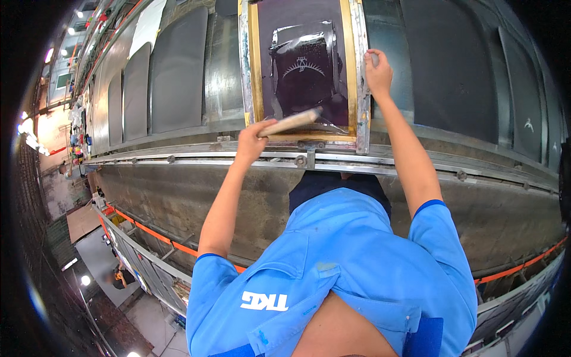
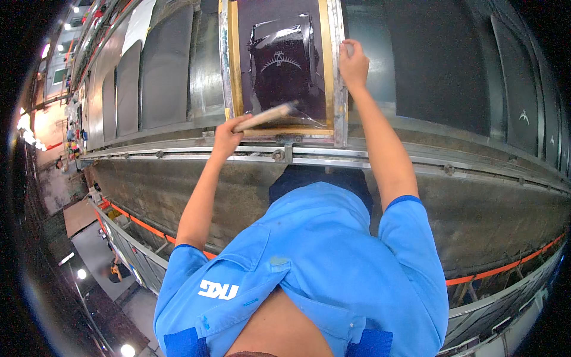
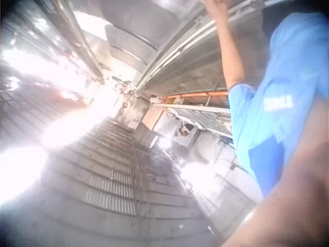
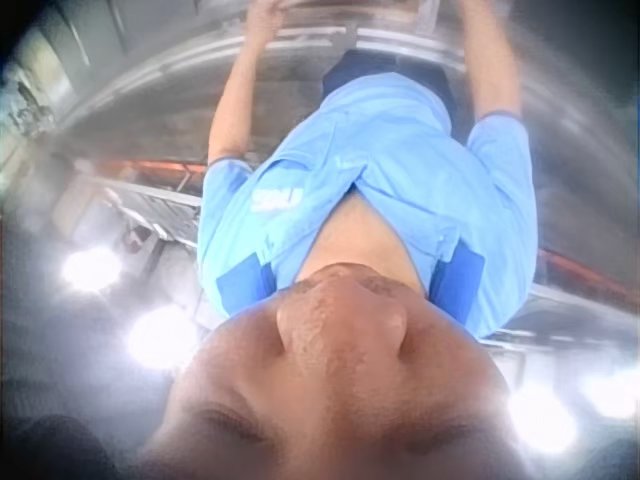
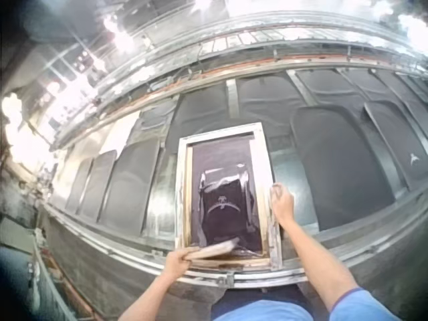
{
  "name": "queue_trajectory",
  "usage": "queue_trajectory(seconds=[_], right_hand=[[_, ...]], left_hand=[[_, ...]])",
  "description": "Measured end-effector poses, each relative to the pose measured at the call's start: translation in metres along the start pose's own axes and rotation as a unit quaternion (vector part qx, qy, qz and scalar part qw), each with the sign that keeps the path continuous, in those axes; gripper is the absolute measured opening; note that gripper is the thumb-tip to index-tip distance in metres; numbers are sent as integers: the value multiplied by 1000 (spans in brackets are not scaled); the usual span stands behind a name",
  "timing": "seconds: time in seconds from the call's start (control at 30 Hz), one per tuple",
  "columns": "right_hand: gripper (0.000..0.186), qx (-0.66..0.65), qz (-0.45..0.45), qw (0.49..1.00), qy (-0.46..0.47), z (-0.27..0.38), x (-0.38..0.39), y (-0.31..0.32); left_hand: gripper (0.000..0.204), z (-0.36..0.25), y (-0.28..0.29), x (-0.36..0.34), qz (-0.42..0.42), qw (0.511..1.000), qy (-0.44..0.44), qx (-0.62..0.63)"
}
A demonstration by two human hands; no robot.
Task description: The person uses a squeegee to spread dark ink across a screen-printing frame mounted on a conveyor. They repeatedly pull the squeegee across the mesh to coat it evenly, then walk to a workbench to add more ink from a bottle before returning to continue spreading ink on the screen.
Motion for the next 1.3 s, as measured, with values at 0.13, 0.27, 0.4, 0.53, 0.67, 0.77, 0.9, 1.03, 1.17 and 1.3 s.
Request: queue_trajectory(seconds=[0.13, 0.27, 0.4, 0.53, 0.67, 0.77, 0.9, 1.03, 1.17, 1.3], right_hand=[[24, 23, 26, 999, -34, 2, -2, -9], [28, 56, 30, 996, -63, -16, -9, -14], [29, 60, 69, 989, -115, -22, -5, -12], [33, 108, 92, 986, -90, -19, -10, -7], [47, 358, 120, 926, 16, 38, -30, -2], [60, 254, 268, 924, 104, 106, -67, -33], [63, 237, 438, 866, 51, 113, -130, -83], [64, 239, 476, 845, 47, 98, -114, -92], [60, 153, 329, 911, 197, 71, -16, -82], [54, 178, 334, 911, 163, 61, 86, -63]], left_hand=[[30, 38, 21, -5, -47, 993, 103, 13], [36, 49, 20, -52, 36, 993, 107, 44], [48, 27, 5, -102, 251, 964, 73, -41], [49, 33, -24, -157, 457, 886, 77, -30], [47, 32, -6, -195, 589, 785, 149, 124], [47, 12, 50, -240, 493, 864, 71, 69], [40, -16, 96, -292, 212, 965, -30, -152], [35, -1, 71, -277, -16, 973, -135, -189], [51, 0, 33, -201, -85, 974, -134, -162], [55, -2, -12, -121, -36, 971, -160, -175]])
Point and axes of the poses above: each hand's wrist, its own x-axis away from the middle knuckle, its own y-axis out of the back of the hand, z = x × y, the point moved 4 cm from there along -x, towards the middle knuckle, and after that the axes turned 14 degrees about z, right-handed, at the moved point
